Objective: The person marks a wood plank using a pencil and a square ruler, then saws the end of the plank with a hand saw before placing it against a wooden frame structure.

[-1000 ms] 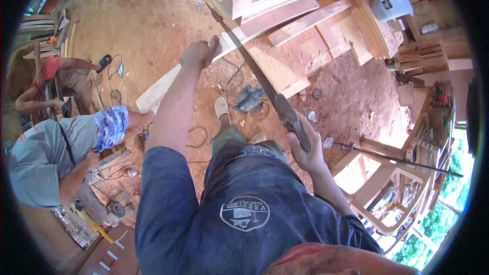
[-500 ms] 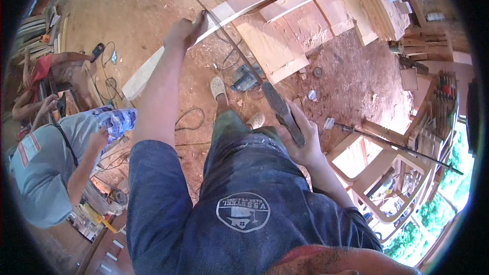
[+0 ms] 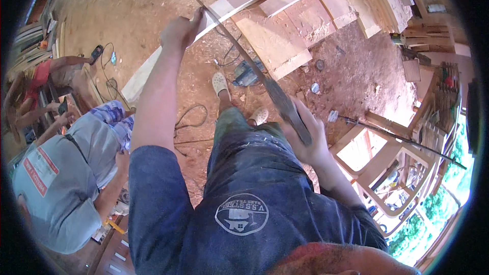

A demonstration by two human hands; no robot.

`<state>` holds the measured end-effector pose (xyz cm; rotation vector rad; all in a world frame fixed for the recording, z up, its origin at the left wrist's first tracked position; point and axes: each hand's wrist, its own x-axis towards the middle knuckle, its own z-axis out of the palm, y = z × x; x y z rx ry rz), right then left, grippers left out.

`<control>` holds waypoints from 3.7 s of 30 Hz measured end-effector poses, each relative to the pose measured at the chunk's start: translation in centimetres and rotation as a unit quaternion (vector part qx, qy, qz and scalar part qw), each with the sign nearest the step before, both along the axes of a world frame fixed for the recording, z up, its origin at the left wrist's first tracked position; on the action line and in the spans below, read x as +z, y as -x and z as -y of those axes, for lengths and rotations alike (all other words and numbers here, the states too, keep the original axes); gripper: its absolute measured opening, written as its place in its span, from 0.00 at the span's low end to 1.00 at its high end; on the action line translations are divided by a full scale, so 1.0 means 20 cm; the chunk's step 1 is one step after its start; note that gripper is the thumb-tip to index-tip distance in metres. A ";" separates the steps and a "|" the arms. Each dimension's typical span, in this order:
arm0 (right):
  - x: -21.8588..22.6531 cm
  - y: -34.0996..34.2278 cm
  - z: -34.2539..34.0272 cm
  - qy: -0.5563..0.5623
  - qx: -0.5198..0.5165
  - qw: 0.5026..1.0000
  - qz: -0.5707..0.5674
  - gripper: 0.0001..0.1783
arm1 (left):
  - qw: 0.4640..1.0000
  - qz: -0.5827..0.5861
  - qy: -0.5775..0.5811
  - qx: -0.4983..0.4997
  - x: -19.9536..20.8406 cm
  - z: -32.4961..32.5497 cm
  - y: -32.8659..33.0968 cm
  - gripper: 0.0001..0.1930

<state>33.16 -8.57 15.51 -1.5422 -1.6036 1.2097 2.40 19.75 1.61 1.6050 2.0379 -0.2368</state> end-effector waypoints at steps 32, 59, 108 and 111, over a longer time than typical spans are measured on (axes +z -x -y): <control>0.12 -0.06 0.20 0.056 -0.010 0.998 0.022 0.31 | 1.000 -0.004 -0.015 0.015 0.06 0.02 -0.04 0.51; -0.28 0.40 -0.69 -0.029 -0.009 0.999 -0.011 0.29 | 0.999 0.016 -0.028 -0.007 -0.03 -0.03 -0.02 0.53; -0.19 -0.07 0.02 -0.006 0.000 1.000 0.004 0.33 | 0.986 -0.039 -0.060 -0.152 -0.01 0.04 -0.08 0.25; 0.01 -0.29 0.38 0.038 0.013 0.999 0.015 0.34 | 0.982 -0.080 -0.085 -0.146 -0.05 0.05 -0.08 0.29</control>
